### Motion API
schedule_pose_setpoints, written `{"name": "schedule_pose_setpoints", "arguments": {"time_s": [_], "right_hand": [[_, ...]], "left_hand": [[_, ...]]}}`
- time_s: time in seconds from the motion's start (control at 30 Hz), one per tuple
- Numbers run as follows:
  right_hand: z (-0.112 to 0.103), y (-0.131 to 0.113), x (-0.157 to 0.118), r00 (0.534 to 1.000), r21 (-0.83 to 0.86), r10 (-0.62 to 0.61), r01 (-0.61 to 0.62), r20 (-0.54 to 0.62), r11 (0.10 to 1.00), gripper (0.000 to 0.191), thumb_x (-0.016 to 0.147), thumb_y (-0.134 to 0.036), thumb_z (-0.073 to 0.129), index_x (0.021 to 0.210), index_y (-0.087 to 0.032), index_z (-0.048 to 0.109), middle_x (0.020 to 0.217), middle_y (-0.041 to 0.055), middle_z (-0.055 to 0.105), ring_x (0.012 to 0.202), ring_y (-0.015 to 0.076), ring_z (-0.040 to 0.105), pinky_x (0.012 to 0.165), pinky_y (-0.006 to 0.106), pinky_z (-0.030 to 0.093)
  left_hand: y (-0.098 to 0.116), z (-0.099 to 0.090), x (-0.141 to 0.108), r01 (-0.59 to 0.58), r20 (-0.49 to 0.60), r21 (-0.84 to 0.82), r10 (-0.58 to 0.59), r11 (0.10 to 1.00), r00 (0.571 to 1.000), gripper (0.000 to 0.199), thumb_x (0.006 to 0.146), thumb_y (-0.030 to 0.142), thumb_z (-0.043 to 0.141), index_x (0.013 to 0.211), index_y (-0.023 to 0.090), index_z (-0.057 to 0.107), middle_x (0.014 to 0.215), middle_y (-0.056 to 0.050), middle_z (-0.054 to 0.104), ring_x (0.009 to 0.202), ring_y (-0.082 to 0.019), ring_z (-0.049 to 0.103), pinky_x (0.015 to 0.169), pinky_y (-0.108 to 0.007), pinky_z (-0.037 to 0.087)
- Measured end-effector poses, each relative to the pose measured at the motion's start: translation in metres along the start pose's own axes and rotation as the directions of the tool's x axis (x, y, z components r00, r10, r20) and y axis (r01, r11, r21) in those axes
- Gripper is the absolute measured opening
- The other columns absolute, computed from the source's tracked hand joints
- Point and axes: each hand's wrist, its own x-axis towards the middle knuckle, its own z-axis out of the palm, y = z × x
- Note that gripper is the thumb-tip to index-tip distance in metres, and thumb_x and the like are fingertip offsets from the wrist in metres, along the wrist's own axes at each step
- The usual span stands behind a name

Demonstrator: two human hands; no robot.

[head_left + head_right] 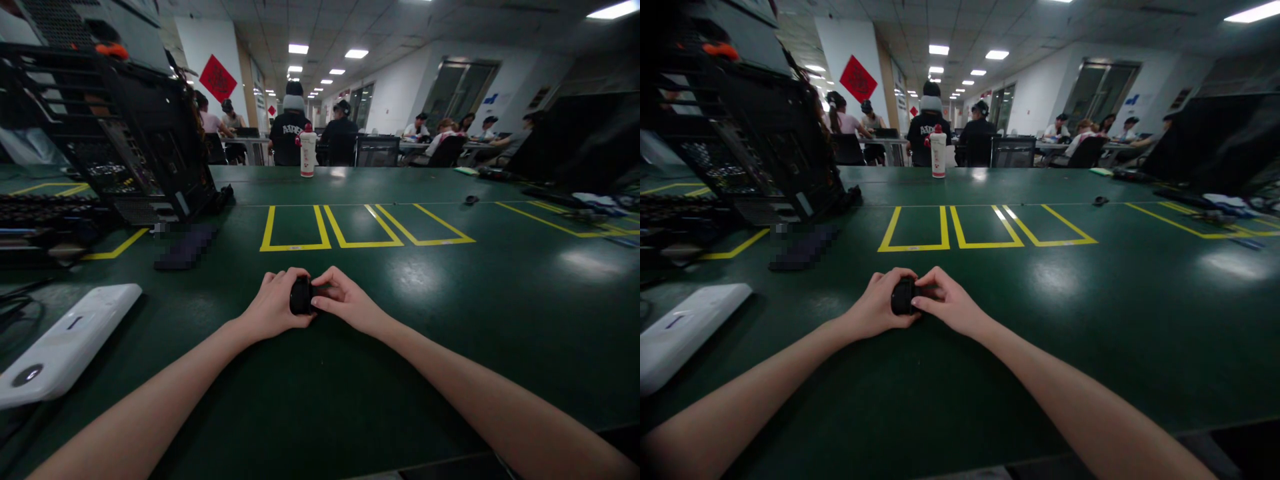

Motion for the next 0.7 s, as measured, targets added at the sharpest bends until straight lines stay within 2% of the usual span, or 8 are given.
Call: {"name": "schedule_pose_setpoints", "arguments": {"time_s": [0.17,0.37,0.53,0.67,0.7], "right_hand": [[-0.001,-0.002,0.000,1.000,-0.061,0.021,-0.021,-0.015,0.998,0.033,0.075,-0.019,0.059,0.103,-0.021,0.043,0.109,0.0036,0.048,0.105,0.0177,0.051,0.091,0.040,0.043],[-0.002,-0.006,-0.004,0.997,0.047,0.028,-0.031,0.072,0.998,0.036,0.071,-0.015,0.063,0.099,-0.022,0.043,0.108,0.0019,0.049,0.107,0.0169,0.051,0.095,0.039,0.041],[0.001,-0.004,-0.003,1.000,-0.003,0.019,-0.019,-0.003,1.000,0.020,0.076,-0.022,0.058,0.091,-0.021,0.045,0.106,0.0020,0.048,0.103,0.0180,0.053,0.087,0.038,0.047],[0.001,-0.004,-0.001,1.000,-0.060,0.003,-0.004,-0.024,0.998,0.029,0.075,-0.018,0.059,0.099,-0.022,0.044,0.107,0.0025,0.048,0.103,0.0177,0.052,0.088,0.038,0.046],[0.001,-0.004,-0.001,1.000,-0.061,0.013,-0.014,-0.017,0.998,0.031,0.075,-0.018,0.059,0.102,-0.022,0.044,0.109,0.0029,0.048,0.105,0.0178,0.052,0.090,0.038,0.045]], "left_hand": [[0.001,-0.001,0.000,0.008,0.008,-0.022,-0.008,1.000,1.000,0.051,0.065,0.034,0.063,0.108,0.021,0.039,0.100,-0.004,0.053,0.092,-0.024,0.051,0.082,-0.039,0.032],[0.007,-0.009,0.000,0.016,0.049,-0.039,-0.014,0.999,0.999,0.049,0.066,0.034,0.062,0.109,0.022,0.040,0.103,-0.005,0.052,0.094,-0.025,0.051,0.083,-0.039,0.032],[0.004,-0.006,-0.001,0.020,0.040,-0.056,-0.018,0.998,0.999,0.049,0.066,0.035,0.063,0.109,0.023,0.040,0.103,-0.005,0.053,0.093,-0.025,0.052,0.082,-0.039,0.032],[0.002,-0.003,-0.001,0.018,-0.014,-0.050,-0.019,0.999,1.000,0.051,0.065,0.035,0.064,0.108,0.023,0.040,0.100,-0.004,0.054,0.091,-0.025,0.053,0.081,-0.039,0.032],[0.002,-0.003,-0.001,0.010,0.009,-0.057,-0.010,0.998,1.000,0.051,0.066,0.035,0.063,0.109,0.022,0.039,0.101,-0.004,0.054,0.092,-0.025,0.052,0.082,-0.039,0.032]]}}
